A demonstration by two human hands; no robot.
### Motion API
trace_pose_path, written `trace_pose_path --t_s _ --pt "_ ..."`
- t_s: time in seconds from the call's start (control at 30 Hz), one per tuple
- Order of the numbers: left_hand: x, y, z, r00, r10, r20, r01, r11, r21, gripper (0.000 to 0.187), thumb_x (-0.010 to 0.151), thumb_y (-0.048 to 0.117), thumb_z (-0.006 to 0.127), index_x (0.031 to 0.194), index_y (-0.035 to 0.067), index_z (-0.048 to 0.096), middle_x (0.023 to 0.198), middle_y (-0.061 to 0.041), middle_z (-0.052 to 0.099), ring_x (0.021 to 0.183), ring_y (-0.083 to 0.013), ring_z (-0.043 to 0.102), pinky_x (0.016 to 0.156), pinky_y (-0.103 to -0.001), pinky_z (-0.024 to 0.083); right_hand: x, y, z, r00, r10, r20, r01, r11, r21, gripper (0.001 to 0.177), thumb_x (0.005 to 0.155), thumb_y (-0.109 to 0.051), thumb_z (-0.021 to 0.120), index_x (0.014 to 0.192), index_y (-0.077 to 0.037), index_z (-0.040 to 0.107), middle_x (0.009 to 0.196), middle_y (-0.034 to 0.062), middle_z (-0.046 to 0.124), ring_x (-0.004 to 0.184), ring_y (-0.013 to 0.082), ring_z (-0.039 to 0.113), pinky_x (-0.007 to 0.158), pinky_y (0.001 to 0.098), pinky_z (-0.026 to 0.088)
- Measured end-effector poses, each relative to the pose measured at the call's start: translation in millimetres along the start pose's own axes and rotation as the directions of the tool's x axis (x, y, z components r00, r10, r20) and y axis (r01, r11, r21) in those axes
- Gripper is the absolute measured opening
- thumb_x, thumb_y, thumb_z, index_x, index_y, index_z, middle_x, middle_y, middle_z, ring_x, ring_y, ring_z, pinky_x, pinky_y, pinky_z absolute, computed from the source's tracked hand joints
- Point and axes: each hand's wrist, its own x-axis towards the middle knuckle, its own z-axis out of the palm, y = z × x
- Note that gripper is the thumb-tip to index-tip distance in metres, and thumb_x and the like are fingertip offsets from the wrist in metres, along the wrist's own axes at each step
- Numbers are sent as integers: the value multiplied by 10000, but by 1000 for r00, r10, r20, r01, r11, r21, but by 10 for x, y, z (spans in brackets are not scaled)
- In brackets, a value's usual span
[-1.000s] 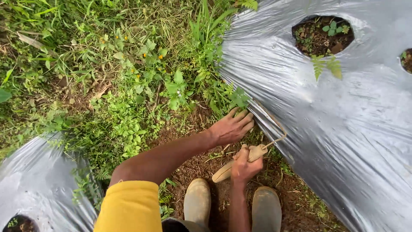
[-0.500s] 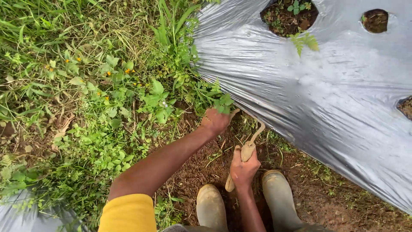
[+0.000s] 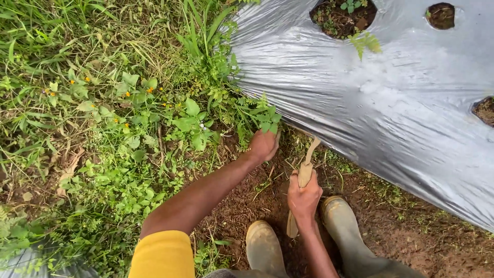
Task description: The person uses a hand hoe to remove weeds growing along the edge of a plastic mulch sheet in a garden. They repeatedly scrape the soil and pull out the weeds by hand, clearing the area next to the planted crops.
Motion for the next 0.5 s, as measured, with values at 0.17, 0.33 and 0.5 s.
trace_pose_path --t_s 0.17,0.33,0.5 --pt "209 -152 357 999 -25 -32 26 999 19 415 975 360 479 761 82 702 596 -115 666 527 -224 688 425 -328 537 -22 19 99 995 -72 -64 68 996 -62 174 886 -14 649 753 -41 539 504 183 563 355 154 478 363 278 300" --pt "-115 -163 305 998 -68 -2 66 980 -189 354 1022 251 488 1031 -52 669 667 -201 666 543 -300 688 470 -388 571 -93 18 94 999 29 15 -28 998 -53 86 888 -3 650 825 0 591 568 185 612 422 186 536 400 287 369" --pt "-202 15 24 995 -61 -82 57 997 -46 341 1010 256 488 1093 -33 650 718 -161 676 586 -244 695 476 -349 554 -31 12 47 999 17 -39 -17 1000 -2 106 874 -6 664 797 -16 592 587 194 627 466 207 568 442 328 397"
